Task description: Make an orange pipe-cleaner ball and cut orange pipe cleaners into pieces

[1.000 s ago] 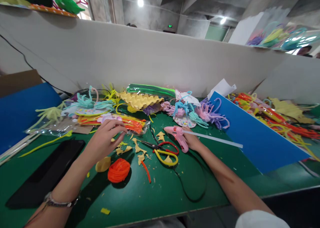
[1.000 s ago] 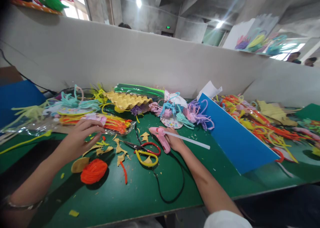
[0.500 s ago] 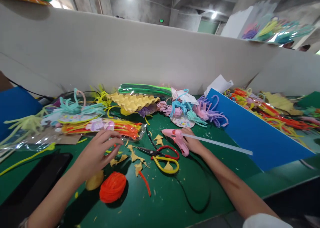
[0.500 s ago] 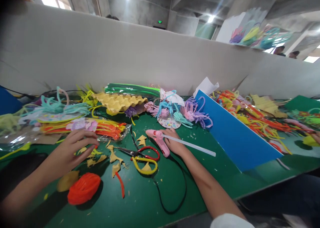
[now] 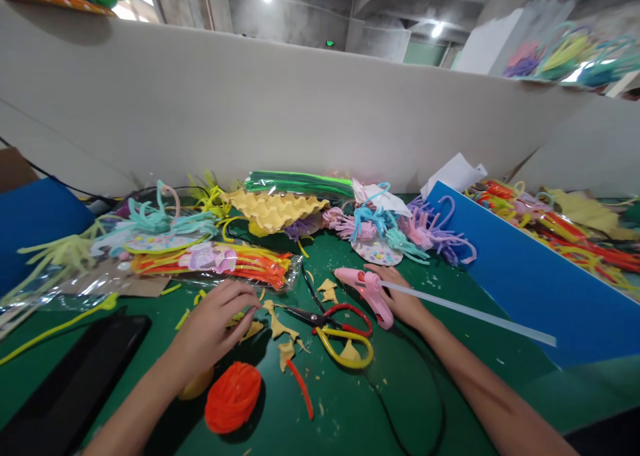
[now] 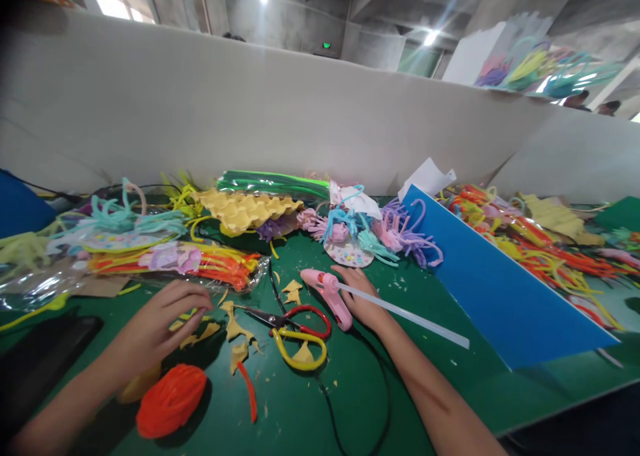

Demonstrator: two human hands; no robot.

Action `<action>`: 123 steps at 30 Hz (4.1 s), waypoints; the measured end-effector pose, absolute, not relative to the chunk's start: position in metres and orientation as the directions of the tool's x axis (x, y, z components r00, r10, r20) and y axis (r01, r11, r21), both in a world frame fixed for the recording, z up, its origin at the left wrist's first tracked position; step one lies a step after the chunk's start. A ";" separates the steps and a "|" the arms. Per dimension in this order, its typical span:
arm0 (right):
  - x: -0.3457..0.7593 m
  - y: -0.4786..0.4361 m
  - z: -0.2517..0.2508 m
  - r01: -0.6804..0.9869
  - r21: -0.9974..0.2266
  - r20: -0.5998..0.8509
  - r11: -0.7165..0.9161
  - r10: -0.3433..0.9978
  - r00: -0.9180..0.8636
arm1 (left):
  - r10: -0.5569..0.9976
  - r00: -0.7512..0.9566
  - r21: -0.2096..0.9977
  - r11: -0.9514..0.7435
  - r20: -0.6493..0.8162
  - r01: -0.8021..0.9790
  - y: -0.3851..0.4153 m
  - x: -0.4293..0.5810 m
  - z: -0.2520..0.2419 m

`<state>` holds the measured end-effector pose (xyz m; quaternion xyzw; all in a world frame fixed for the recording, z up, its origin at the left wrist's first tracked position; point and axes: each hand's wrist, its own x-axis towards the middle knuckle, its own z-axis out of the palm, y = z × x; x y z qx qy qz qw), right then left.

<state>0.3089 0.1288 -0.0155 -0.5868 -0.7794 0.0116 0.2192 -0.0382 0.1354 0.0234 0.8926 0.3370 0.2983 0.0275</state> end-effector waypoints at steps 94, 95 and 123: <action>0.307 0.120 -0.016 0.904 -0.315 0.296 0.290 0.935 -0.197 | 0.630 0.625 0.204 -0.761 0.461 0.616 0.134 -0.032 0.033; 0.307 0.120 -0.016 0.901 -0.320 0.299 0.293 0.934 -0.197 | 0.633 0.624 0.205 -0.759 0.459 0.618 0.134 -0.033 0.034; 0.331 0.098 -0.001 0.655 -0.730 0.397 0.195 0.901 0.173 | 0.559 0.578 0.120 -0.772 0.594 0.624 0.102 -0.043 0.068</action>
